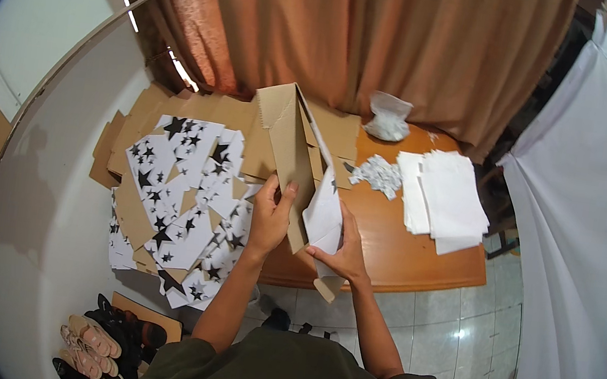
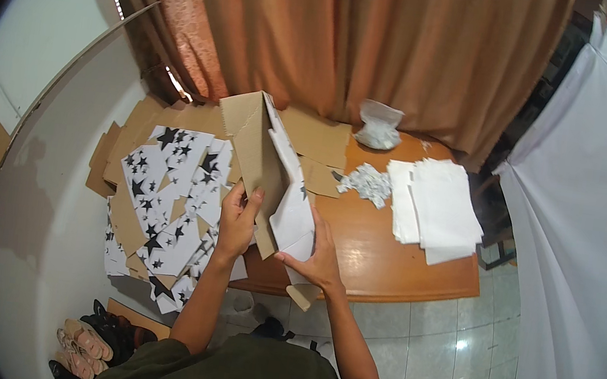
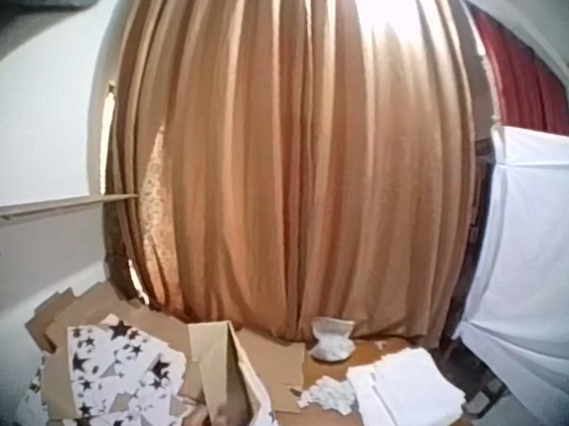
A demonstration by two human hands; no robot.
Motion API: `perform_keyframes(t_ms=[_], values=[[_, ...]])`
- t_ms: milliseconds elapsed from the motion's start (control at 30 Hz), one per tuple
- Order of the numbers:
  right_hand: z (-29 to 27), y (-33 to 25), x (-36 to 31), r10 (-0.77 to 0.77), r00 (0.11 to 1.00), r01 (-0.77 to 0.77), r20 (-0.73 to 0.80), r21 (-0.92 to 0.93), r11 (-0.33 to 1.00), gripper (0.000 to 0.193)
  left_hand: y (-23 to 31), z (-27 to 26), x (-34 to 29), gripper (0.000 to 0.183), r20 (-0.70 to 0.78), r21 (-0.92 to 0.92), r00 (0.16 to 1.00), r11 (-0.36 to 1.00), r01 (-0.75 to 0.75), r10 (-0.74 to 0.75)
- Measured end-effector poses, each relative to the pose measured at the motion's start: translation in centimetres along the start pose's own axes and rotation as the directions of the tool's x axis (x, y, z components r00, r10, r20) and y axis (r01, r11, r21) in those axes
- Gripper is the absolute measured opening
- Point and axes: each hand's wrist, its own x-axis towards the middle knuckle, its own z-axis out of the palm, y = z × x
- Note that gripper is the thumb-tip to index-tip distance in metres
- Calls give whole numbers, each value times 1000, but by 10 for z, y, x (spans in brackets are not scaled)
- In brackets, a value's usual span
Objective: The recorder assembles cardboard shoeboxes by folding the pre-cut pieces and then placing paper liners inside the finished boxes.
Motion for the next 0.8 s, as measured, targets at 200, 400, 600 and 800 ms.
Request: perform_keyframes(t_ms=[200,400,600,800], values=[[-92,9,-58,138,949,-159,-283,-50,986,99,13,87,-46,32,162,427,986,903,-47,-25],[-158,26,-89,241,894,-308,-378,-129,943,81,2,132,-69,35,233,535,960,845,6,-154],[-187,66,-93,212,924,-280,-318,-187,942,70,-38,141,-70,34,206,536,970,844,-3,-127],[-197,90,-70,343,901,-417,-264,-311,854,87,-62,144,-51,32,206,606,939,790,99,-276]])
